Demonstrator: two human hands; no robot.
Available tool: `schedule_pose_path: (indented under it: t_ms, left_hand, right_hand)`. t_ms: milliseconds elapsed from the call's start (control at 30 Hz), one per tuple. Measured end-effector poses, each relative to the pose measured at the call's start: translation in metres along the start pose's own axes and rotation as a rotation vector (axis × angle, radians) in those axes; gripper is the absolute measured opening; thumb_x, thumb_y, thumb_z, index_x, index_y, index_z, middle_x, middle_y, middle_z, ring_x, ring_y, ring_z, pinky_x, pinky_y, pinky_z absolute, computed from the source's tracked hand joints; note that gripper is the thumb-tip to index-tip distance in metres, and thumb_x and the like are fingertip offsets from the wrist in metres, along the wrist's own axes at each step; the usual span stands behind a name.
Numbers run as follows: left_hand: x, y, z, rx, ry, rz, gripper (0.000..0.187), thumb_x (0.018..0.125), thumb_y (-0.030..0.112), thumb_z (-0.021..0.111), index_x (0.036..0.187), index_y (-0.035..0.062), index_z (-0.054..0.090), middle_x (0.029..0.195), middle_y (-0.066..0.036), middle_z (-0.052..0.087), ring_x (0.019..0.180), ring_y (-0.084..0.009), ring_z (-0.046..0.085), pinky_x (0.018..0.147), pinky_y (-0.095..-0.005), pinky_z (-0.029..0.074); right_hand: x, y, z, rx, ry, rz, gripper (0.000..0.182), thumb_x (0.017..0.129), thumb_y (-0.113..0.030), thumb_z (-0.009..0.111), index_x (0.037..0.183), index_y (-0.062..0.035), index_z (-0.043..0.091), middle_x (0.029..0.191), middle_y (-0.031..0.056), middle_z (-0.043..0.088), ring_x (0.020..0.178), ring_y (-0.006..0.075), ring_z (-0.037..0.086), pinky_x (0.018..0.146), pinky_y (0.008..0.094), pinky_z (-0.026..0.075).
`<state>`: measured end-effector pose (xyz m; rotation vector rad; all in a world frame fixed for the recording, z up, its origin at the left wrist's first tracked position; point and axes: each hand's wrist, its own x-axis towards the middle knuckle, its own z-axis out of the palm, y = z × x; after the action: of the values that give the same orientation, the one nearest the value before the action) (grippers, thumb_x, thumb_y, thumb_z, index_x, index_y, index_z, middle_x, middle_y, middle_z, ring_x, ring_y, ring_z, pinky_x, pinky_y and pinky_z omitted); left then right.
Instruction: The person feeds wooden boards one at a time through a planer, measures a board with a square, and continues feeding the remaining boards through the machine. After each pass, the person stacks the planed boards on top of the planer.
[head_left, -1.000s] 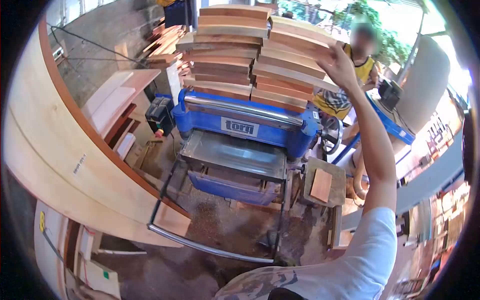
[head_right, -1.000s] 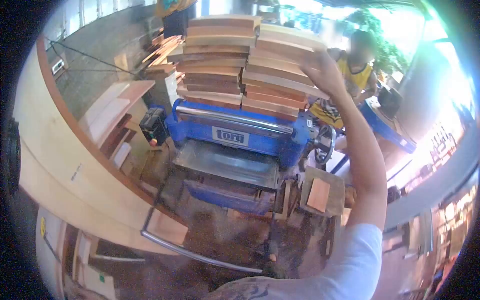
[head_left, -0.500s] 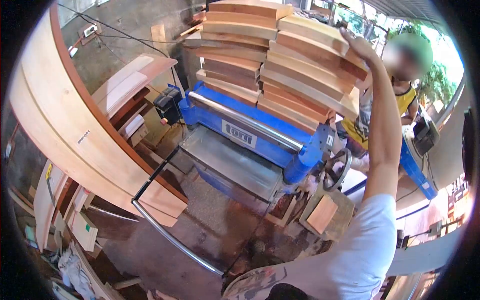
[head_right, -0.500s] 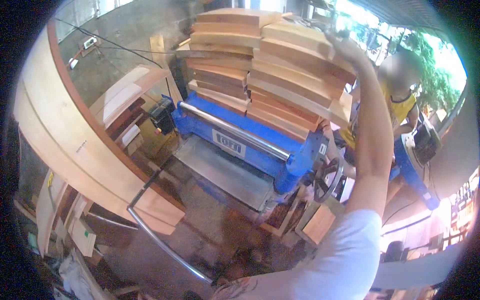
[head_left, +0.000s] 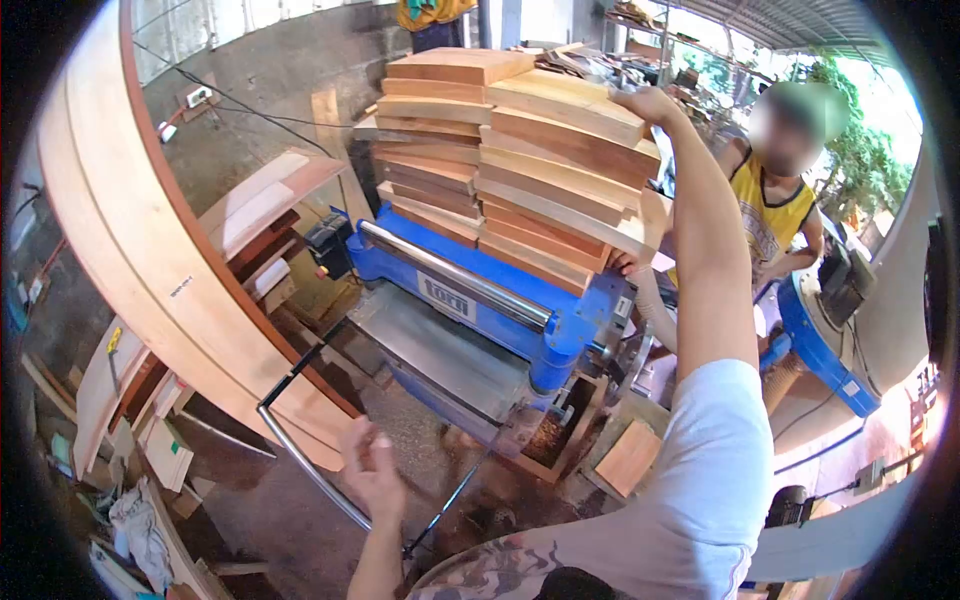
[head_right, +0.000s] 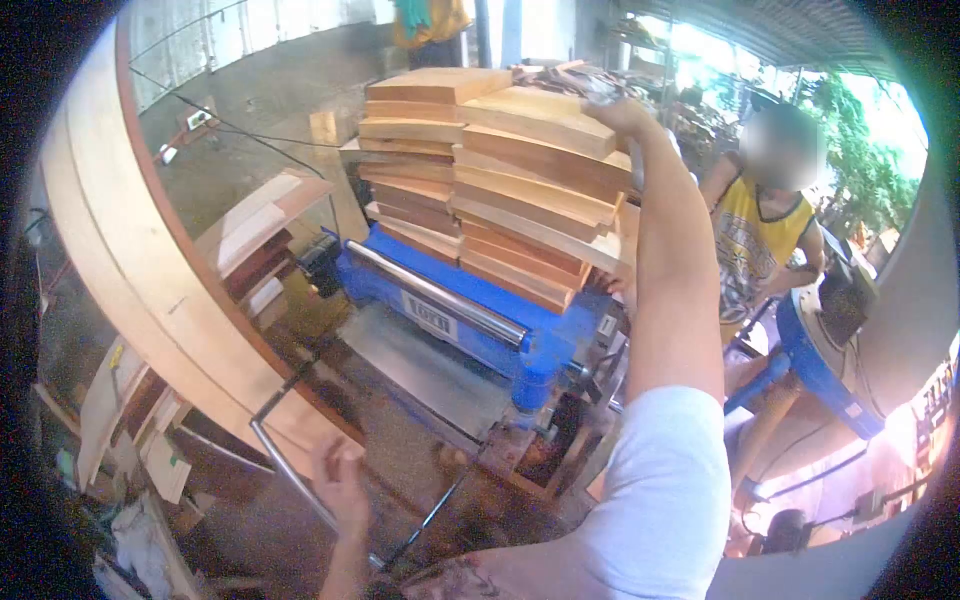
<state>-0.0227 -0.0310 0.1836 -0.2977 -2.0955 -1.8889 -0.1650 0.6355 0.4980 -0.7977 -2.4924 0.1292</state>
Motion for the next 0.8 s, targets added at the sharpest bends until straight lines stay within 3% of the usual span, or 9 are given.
schedule_pose_path:
  t_ms: [133, 167, 333, 367, 400, 533, 567, 633, 800]
  left_hand:
    - [0.021, 0.034, 0.040, -0.280, -0.253, -0.050, 0.047, 0.098, 0.018, 0.065, 0.137, -0.0019, 0.050, 0.140, -0.015, 0.052, 0.126, -0.0265, 0.056, 0.106, -0.0385, 0.047]
    - [0.031, 0.047, 0.057, -0.430, -0.315, -0.099, 0.056, 0.099, 0.024, 0.064, 0.143, -0.0028, 0.043, 0.142, -0.017, 0.051, 0.128, -0.0293, 0.054, 0.106, -0.0418, 0.047]
    - [0.101, 0.122, 0.216, -1.068, -0.715, -0.377, 0.085, 0.100, 0.043, 0.060, 0.156, -0.0033, 0.015, 0.157, -0.027, 0.031, 0.141, -0.0402, 0.040, 0.115, -0.0513, 0.039]
    - [0.113, 0.141, 0.246, -1.139, -0.715, -0.453, 0.088, 0.100, 0.044, 0.061, 0.157, -0.0011, 0.013, 0.158, -0.027, 0.029, 0.141, -0.0413, 0.040, 0.116, -0.0515, 0.038]
    - [0.126, 0.159, 0.270, -1.209, -0.719, -0.531, 0.090, 0.099, 0.045, 0.062, 0.158, 0.0011, 0.010, 0.158, -0.028, 0.027, 0.141, -0.0425, 0.039, 0.117, -0.0517, 0.036]
    - [0.160, 0.222, 0.291, -1.266, -0.459, -0.441, 0.071, 0.094, 0.027, 0.071, 0.151, 0.0076, 0.034, 0.139, -0.019, 0.053, 0.125, -0.0352, 0.057, 0.102, -0.0478, 0.053]
    - [0.195, 0.190, 0.329, -1.366, -0.493, -0.555, 0.055, 0.093, 0.014, 0.068, 0.142, 0.0063, 0.044, 0.129, -0.014, 0.060, 0.116, -0.0308, 0.062, 0.094, -0.0445, 0.058]
    - [0.196, 0.186, 0.298, -1.321, -0.532, -0.583, 0.051, 0.092, 0.008, 0.066, 0.137, -0.0005, 0.045, 0.130, -0.017, 0.059, 0.120, -0.0309, 0.061, 0.099, -0.0427, 0.055]
    - [0.114, 0.110, 0.171, -1.204, -0.583, -0.395, 0.045, 0.097, 0.007, 0.058, 0.139, -0.0044, 0.046, 0.134, -0.018, 0.059, 0.123, -0.0288, 0.059, 0.105, -0.0424, 0.049]
  right_hand:
    - [-0.042, -0.012, -0.030, 0.016, 0.018, -0.011, 0.082, 0.076, -0.064, 0.071, 0.117, 0.0060, 0.070, 0.113, 0.0273, 0.071, 0.099, 0.0372, 0.072, 0.086, 0.0415, 0.056]
    - [-0.066, -0.019, -0.037, 0.007, 0.081, -0.095, 0.075, 0.079, -0.062, 0.066, 0.102, 0.0080, 0.074, 0.098, 0.0291, 0.073, 0.093, 0.0389, 0.072, 0.084, 0.0428, 0.056]
    - [-0.184, -0.068, -0.073, 0.293, 0.099, -0.207, 0.070, 0.084, -0.060, 0.065, 0.095, 0.0082, 0.075, 0.079, 0.0235, 0.072, 0.077, 0.0347, 0.073, 0.077, 0.0440, 0.056]
    - [-0.204, -0.084, -0.086, 0.282, -0.050, -0.089, 0.068, 0.086, -0.055, 0.071, 0.116, 0.0064, 0.069, 0.096, 0.0205, 0.073, 0.087, 0.0229, 0.070, 0.080, 0.0356, 0.054]
    - [-0.221, -0.093, -0.079, 0.301, 0.041, -0.137, 0.066, 0.087, -0.053, 0.072, 0.116, 0.0069, 0.068, 0.094, 0.0184, 0.073, 0.085, 0.0208, 0.070, 0.078, 0.0346, 0.054]
    - [-0.275, -0.118, -0.063, 0.408, 0.136, -0.254, 0.050, 0.090, -0.032, 0.076, 0.119, 0.0073, 0.064, 0.089, 0.0134, 0.071, 0.081, 0.0175, 0.067, 0.075, 0.0318, 0.054]
    - [-0.283, -0.117, -0.054, 0.372, 0.251, -0.404, 0.053, 0.091, -0.032, 0.076, 0.123, 0.0069, 0.062, 0.098, 0.0156, 0.071, 0.089, 0.0190, 0.067, 0.079, 0.0316, 0.054]
    - [-0.300, -0.125, -0.042, 0.302, 0.426, -0.481, 0.056, 0.091, -0.032, 0.075, 0.127, 0.0069, 0.059, 0.107, 0.0176, 0.069, 0.100, 0.0204, 0.067, 0.082, 0.0312, 0.054]
    - [-0.416, -0.196, 0.006, 1.112, 0.108, 0.034, 0.074, 0.086, -0.030, 0.077, 0.141, 0.0053, 0.043, 0.127, 0.0207, 0.061, 0.114, 0.0288, 0.061, 0.099, 0.0406, 0.049]
